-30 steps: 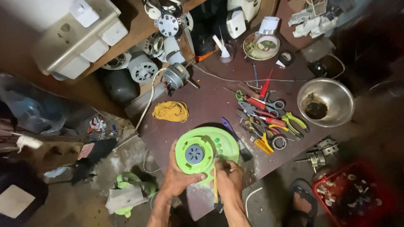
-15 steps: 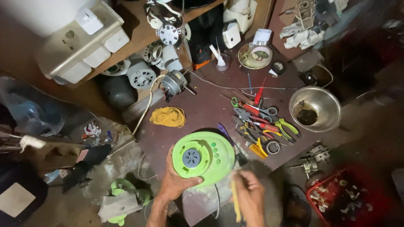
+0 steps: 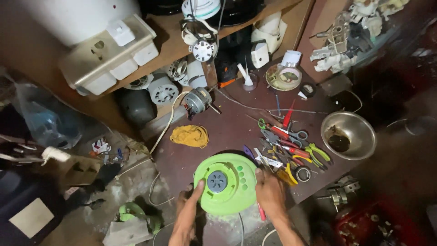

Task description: The person cleans a green plastic fan component on a workbench. They use a small brush to scrub the surface and then switch to a larger brush to wipe away debris.

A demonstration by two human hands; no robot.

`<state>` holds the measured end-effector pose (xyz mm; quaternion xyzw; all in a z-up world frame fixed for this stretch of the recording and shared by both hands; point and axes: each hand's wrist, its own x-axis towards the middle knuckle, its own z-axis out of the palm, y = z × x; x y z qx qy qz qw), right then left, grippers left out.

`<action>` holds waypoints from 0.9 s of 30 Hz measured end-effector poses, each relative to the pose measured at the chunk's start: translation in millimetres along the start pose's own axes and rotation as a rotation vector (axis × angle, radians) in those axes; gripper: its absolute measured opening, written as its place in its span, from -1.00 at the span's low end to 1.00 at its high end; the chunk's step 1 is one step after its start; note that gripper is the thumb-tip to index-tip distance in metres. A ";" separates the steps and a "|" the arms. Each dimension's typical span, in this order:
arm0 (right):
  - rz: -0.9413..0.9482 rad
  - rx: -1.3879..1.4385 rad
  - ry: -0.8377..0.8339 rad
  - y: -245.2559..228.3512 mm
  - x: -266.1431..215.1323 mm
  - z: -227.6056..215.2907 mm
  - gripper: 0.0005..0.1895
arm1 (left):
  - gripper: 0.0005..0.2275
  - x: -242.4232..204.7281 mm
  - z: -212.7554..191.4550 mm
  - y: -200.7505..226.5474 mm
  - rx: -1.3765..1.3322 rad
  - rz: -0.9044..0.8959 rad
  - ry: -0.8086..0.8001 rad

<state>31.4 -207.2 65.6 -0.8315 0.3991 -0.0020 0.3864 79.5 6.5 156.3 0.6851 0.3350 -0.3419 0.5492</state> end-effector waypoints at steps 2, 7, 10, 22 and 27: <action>0.194 0.074 -0.144 -13.8 -13.8 0.9 -0.39 | -0.09 -8.2 0.5 9.9 0.015 -0.053 -0.004; 0.354 0.303 -0.235 -51.5 -24.3 -27.2 -0.26 | -0.36 19.9 -1.6 -10.8 -0.334 0.193 -0.170; 0.454 0.579 -0.257 -66.5 -29.1 -36.7 -0.26 | 0.09 5.5 -10.0 -15.8 -0.178 0.271 -0.135; 0.227 0.560 -0.514 -52.9 -12.5 -38.5 0.09 | -0.02 25.4 -13.7 -60.7 1.058 1.927 0.185; -0.093 1.132 -0.555 -53.0 -23.2 -25.7 -0.22 | -0.56 26.0 -13.7 -63.5 1.031 2.084 0.142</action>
